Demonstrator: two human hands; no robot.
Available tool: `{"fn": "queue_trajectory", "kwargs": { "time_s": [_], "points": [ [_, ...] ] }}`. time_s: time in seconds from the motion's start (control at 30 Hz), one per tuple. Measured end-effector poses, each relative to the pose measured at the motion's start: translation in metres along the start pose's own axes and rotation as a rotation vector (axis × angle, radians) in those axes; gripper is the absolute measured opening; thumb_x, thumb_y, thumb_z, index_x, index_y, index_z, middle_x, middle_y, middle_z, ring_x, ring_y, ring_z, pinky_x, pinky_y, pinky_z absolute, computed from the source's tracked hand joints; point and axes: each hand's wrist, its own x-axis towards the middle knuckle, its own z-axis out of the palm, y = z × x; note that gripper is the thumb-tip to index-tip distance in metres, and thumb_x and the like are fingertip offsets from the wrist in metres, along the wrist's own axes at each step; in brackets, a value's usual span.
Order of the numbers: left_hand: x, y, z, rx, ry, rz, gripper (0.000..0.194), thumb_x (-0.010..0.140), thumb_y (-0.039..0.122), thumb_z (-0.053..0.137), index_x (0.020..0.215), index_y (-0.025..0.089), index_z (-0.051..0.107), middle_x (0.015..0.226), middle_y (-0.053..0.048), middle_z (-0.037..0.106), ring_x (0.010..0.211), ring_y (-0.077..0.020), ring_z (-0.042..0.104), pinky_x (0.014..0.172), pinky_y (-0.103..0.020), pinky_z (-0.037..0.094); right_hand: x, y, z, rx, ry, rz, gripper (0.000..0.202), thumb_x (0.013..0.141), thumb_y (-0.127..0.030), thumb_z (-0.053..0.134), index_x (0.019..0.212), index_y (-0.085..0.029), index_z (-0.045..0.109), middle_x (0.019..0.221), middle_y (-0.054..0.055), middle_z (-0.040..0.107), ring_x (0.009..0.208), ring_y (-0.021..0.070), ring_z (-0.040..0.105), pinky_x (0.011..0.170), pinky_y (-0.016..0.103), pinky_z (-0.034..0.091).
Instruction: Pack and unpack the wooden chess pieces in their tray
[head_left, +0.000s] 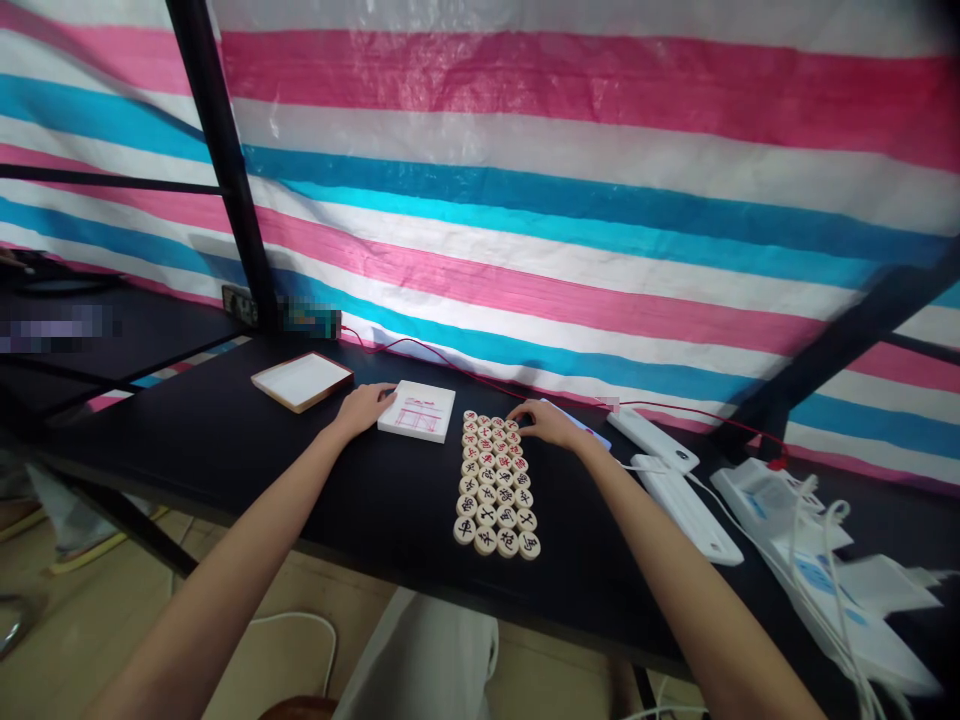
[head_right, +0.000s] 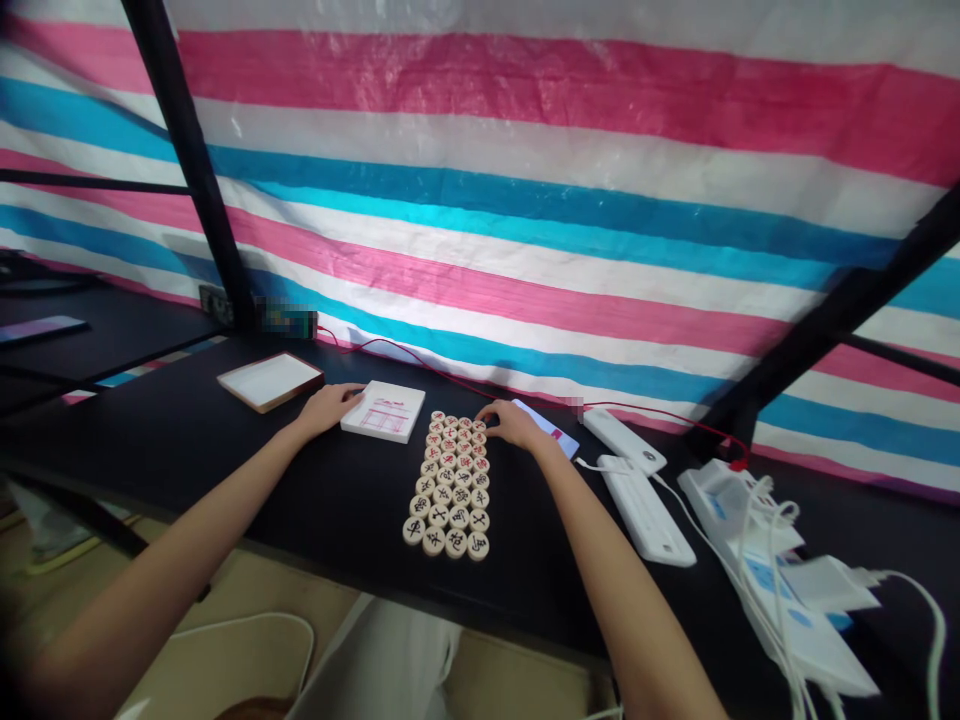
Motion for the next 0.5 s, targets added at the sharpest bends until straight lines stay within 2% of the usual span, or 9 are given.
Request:
{"fn": "queue_trajectory", "kwargs": {
  "time_s": [0.13, 0.27, 0.37, 0.5],
  "points": [
    [-0.001, 0.001, -0.001, -0.001, 0.003, -0.011, 0.045, 0.084, 0.044, 0.038, 0.12, 0.024, 0.056, 0.089, -0.003, 0.067, 0.082, -0.0186, 0.06, 0.064, -0.023, 0.04, 0.0, 0.007, -0.002, 0.001, 0.014, 0.028, 0.023, 0.071, -0.032, 0.065, 0.091, -0.02, 0.067, 0.094, 0.004, 0.065, 0.085, 0.0161, 0.058, 0.075, 0.024, 0.041],
    [-0.002, 0.003, -0.002, -0.005, -0.005, -0.024, 0.045, 0.084, 0.043, 0.038, 0.121, 0.024, 0.055, 0.09, -0.003, 0.067, 0.083, -0.0185, 0.06, 0.065, -0.023, 0.04, 0.01, 0.003, -0.012, 0.037, 0.161, 0.083, 0.027, 0.074, -0.038, 0.062, 0.091, -0.018, 0.066, 0.093, 0.005, 0.066, 0.084, 0.0162, 0.058, 0.074, 0.024, 0.042],
    [-0.001, 0.003, -0.002, -0.001, -0.005, -0.019, 0.044, 0.084, 0.043, 0.038, 0.121, 0.025, 0.055, 0.088, -0.003, 0.067, 0.084, -0.0189, 0.06, 0.065, -0.023, 0.041, 0.032, -0.026, -0.016, 0.028, 0.245, 0.029, 0.026, 0.075, -0.038, 0.06, 0.091, -0.017, 0.065, 0.093, 0.004, 0.066, 0.085, 0.0154, 0.058, 0.075, 0.024, 0.041],
    [-0.002, 0.005, -0.002, 0.002, -0.001, -0.018, 0.043, 0.085, 0.042, 0.038, 0.119, 0.024, 0.056, 0.083, -0.003, 0.067, 0.08, -0.0185, 0.06, 0.063, -0.023, 0.04, 0.073, -0.092, -0.004, -0.05, 0.163, -0.038, 0.031, 0.078, -0.046, 0.055, 0.099, -0.024, 0.062, 0.099, -0.001, 0.065, 0.089, 0.0142, 0.057, 0.072, 0.022, 0.04]
  ]
}}
